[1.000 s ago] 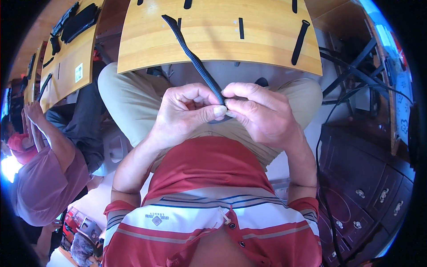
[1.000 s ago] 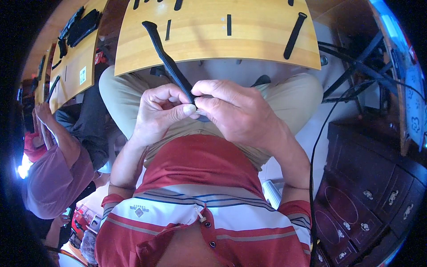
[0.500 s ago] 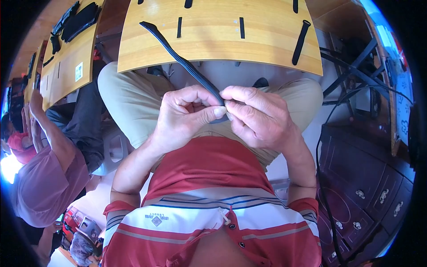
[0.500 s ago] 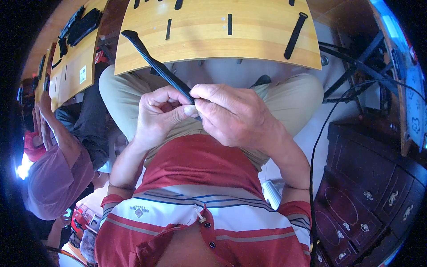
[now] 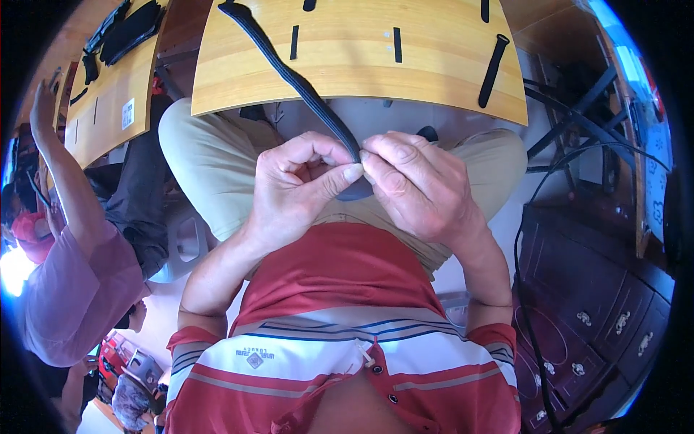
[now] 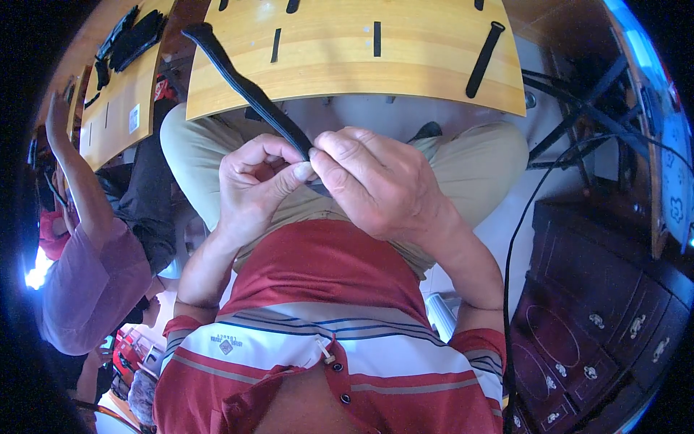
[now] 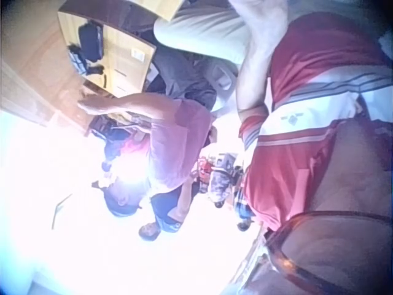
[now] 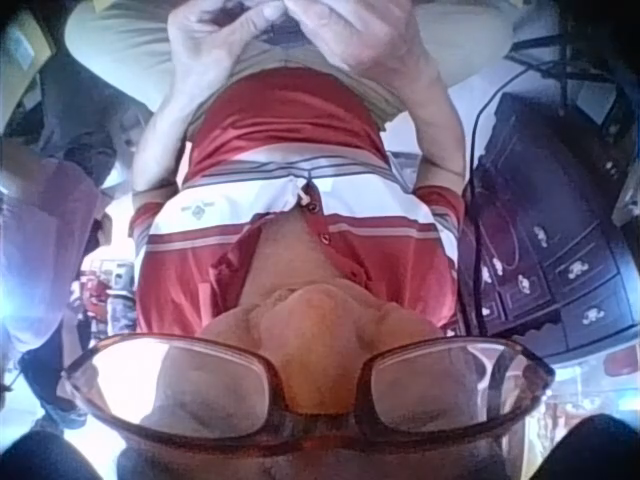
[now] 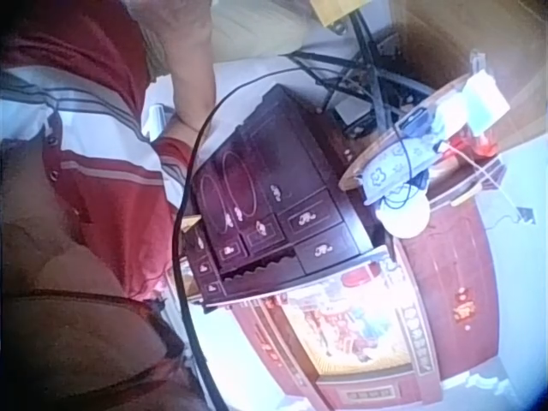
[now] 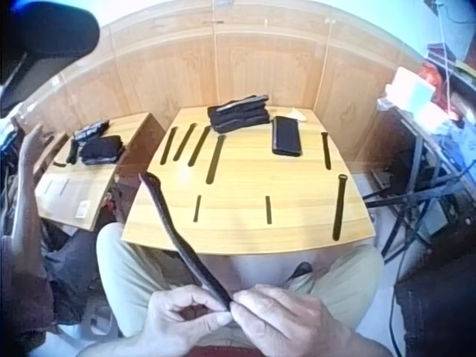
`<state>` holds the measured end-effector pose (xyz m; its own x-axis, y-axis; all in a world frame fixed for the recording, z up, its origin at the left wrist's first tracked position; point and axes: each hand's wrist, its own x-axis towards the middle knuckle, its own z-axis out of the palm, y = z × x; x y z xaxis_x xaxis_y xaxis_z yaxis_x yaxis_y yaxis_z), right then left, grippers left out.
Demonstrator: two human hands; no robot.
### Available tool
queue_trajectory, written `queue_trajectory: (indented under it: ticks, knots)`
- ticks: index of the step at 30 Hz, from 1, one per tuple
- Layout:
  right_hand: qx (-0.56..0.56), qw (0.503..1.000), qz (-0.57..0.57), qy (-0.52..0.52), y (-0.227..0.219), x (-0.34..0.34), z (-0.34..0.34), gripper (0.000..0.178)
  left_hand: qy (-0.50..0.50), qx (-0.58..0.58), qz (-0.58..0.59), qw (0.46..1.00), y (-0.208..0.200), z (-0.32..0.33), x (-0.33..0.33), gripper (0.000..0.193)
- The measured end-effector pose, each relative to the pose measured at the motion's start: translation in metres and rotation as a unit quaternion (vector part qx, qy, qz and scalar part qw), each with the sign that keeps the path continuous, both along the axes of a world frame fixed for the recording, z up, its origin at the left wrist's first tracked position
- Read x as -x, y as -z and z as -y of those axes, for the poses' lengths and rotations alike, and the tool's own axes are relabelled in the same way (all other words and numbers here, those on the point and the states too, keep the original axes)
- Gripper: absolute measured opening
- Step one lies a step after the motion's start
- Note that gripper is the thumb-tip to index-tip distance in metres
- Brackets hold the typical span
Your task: The recorder is assembling black rubber or plastic straps by attaching small grey components to them while sitting at a manufacturing workbench.
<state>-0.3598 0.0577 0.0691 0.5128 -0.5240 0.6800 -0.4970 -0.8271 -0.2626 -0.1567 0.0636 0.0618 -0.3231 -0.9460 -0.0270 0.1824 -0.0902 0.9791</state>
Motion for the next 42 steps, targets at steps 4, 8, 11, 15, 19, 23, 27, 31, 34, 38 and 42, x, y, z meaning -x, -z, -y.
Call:
queue_trajectory:
  ticks: [4, 8, 11, 15, 19, 23, 27, 31, 34, 38, 42]
  knots:
    - [0.002, 0.999, -0.028, 0.026, -0.001, -0.001, -0.002, 0.033, 0.001, 0.012, 0.001, 1.0, -0.002, 0.001, 0.001, 0.01]
    - [0.053, 0.997, -0.019, 0.043, 0.01, -0.004, 0.0, 0.021, 0.008, 0.008, -0.015, 1.0, -0.007, 0.0, 0.005, 0.014]
    - [0.049, 0.998, 0.002, 0.041, 0.012, -0.004, 0.0, 0.023, 0.015, 0.016, -0.001, 1.0, -0.008, 0.0, 0.006, 0.015]
    - [-0.009, 0.999, 0.036, 0.029, 0.015, -0.003, 0.0, 0.031, 0.02, 0.02, 0.061, 0.998, -0.008, 0.0, 0.004, 0.016]
    - [-0.059, 0.996, 0.054, 0.026, 0.012, -0.004, -0.003, 0.033, 0.023, 0.078, 0.151, 0.985, -0.014, 0.0, 0.002, 0.015]
    - [-0.055, 0.996, 0.064, 0.032, 0.014, -0.005, -0.004, 0.032, 0.018, 0.215, 0.243, 0.946, -0.019, 0.001, 0.004, 0.013]
    - [-0.049, 0.997, 0.045, 0.048, 0.012, -0.006, -0.006, 0.031, 0.013, 0.285, 0.256, 0.924, -0.018, 0.002, 0.005, 0.013]
    - [-0.049, 0.997, 0.026, 0.06, 0.006, -0.008, -0.009, 0.028, 0.019, 0.253, 0.232, 0.939, -0.016, 0.003, 0.004, 0.014]
    - [-0.065, 0.996, 0.023, 0.059, 0.002, -0.01, -0.013, 0.025, 0.04, 0.193, 0.205, 0.959, -0.018, 0.003, -0.001, 0.015]
    - [-0.06, 0.996, 0.029, 0.061, 0.002, -0.012, -0.014, 0.023, 0.049, 0.179, 0.196, 0.963, -0.018, 0.002, -0.001, 0.014]
    - [-0.039, 0.997, 0.012, 0.071, 0.003, -0.012, -0.011, 0.022, 0.029, 0.235, 0.223, 0.946, -0.017, 0.0, 0.003, 0.013]
